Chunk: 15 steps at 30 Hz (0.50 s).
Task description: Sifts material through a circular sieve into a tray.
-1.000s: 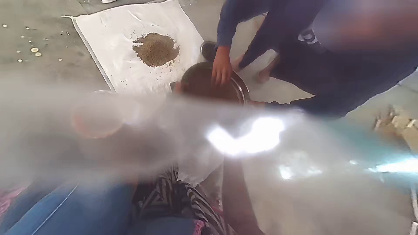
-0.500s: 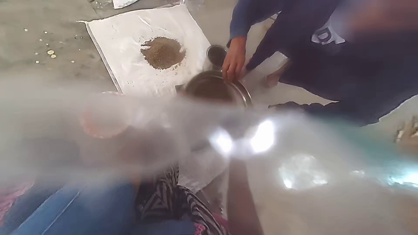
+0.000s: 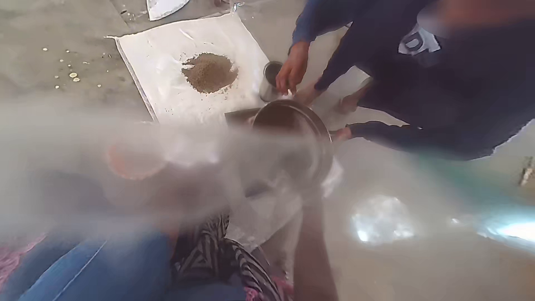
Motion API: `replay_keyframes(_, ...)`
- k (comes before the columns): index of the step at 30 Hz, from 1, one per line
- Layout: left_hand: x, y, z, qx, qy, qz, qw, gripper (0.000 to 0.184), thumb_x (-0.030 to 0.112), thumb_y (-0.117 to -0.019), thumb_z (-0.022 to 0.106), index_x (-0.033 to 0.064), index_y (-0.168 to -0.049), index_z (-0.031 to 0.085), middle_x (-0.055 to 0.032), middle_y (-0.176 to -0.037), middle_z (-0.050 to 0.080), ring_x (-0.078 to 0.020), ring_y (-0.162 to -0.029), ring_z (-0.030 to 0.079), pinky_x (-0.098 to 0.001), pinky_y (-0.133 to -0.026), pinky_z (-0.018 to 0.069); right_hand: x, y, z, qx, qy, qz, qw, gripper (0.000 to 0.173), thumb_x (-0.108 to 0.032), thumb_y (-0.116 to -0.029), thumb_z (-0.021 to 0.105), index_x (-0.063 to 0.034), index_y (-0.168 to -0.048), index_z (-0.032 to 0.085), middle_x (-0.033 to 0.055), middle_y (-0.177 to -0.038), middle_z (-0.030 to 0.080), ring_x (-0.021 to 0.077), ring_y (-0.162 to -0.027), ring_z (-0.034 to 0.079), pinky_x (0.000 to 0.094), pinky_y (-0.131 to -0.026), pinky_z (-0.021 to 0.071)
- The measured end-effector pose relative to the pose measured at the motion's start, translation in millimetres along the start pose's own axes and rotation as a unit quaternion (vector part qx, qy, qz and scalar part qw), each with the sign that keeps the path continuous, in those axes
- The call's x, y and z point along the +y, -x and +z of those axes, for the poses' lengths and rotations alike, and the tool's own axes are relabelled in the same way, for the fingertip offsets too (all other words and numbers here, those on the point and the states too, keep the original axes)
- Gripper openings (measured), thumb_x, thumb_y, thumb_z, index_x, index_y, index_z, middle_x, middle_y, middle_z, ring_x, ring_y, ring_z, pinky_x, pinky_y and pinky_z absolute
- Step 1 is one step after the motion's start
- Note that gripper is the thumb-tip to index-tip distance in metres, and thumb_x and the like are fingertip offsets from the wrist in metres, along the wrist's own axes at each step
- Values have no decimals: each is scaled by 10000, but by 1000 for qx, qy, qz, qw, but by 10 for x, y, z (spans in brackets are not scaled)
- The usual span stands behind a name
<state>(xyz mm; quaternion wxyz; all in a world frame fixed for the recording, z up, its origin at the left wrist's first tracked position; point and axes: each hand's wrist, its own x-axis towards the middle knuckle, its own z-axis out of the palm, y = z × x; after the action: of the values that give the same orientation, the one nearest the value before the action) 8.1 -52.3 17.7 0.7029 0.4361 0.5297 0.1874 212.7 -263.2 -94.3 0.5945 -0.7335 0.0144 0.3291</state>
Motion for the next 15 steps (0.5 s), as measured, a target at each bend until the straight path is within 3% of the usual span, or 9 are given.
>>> replay_keyframes(3, 158, -46, -201, 21, -29, 17, 999, 422, 58, -1090, 418, -93, -1482, 389, -304, -1461, 484, -368, -1311, 517, -487, -1098, 421, -169, 256, 297, -44, 52, 2, 998, 303, 9, -960, 469, 45, -1261, 475, 148, -1004, 544, 189, -798, 566, 383, -659, 513)
replay_keyframes(5, 145, -31, -377, 27, -1, -41, 999, 465, 149, -1121, 349, -60, -1536, 325, -268, -1539, 419, -350, -1401, 432, -493, -1139, 353, -132, 553, 498, -64, 79, 2, 995, 421, 23, -941, 503, 56, -1356, 439, 135, -1012, 556, 149, -793, 569, 322, -658, 512)
replay_keyframes(7, 152, -45, -312, 36, -7, -24, 999, 503, 115, -1108, 394, -39, -1573, 278, -276, -1562, 395, -370, -1423, 417, -511, -1156, 347, -137, 431, 431, -65, 47, -2, 997, 502, 21, -952, 485, 25, -1443, 383, 156, -1137, 544, 180, -911, 566, 367, -745, 523)
replay_keyframes(8, 94, -19, -225, 24, -27, -7, 999, 522, 69, -1095, 418, -39, -1579, 257, -288, -1568, 382, -387, -1430, 417, -520, -1165, 347, -92, 334, 278, -47, 32, 2, 998, 423, -8, -976, 462, 10, -1396, 418, 138, -1098, 541, 180, -889, 560, 375, -726, 514)
replay_keyframes(9, 38, 7, -137, 9, -41, 7, 999, 543, 31, -1077, 445, -30, -1581, 251, -281, -1569, 385, -378, -1423, 433, -508, -1162, 364, -67, 232, 118, -25, 20, 7, 999, 300, -29, -974, 457, -3, -1272, 480, 115, -1010, 558, 171, -821, 571, 365, -670, 516)
replay_keyframes(10, 13, 21, -96, 0, -43, 13, 999, 558, 13, -1063, 456, -16, -1582, 253, -269, -1563, 392, -361, -1404, 448, -494, -1143, 378, -97, 162, 5, -34, 11, 11, 999, 265, -26, -974, 450, 4, -1234, 491, 121, -1007, 560, 184, -837, 580, 380, -693, 530)
replay_keyframes(13, 99, -5, -246, 37, -29, -11, 999, 487, 86, -1099, 408, -42, -1556, 301, -292, -1515, 441, -378, -1359, 479, -512, -1113, 398, -167, 342, 286, -68, 59, -6, 996, 265, 26, -958, 504, 41, -1223, 498, 140, -999, 580, 177, -819, 591, 359, -675, 526)
replay_keyframes(15, 108, -12, -322, 58, -18, -45, 997, 476, 171, -1130, 355, -42, -1554, 313, -277, -1531, 439, -370, -1390, 459, -504, -1127, 372, -154, 507, 437, -76, 47, 2, 996, 624, 82, -897, 537, 7, -1487, 351, 198, -1243, 550, 220, -1008, 595, 392, -784, 550)
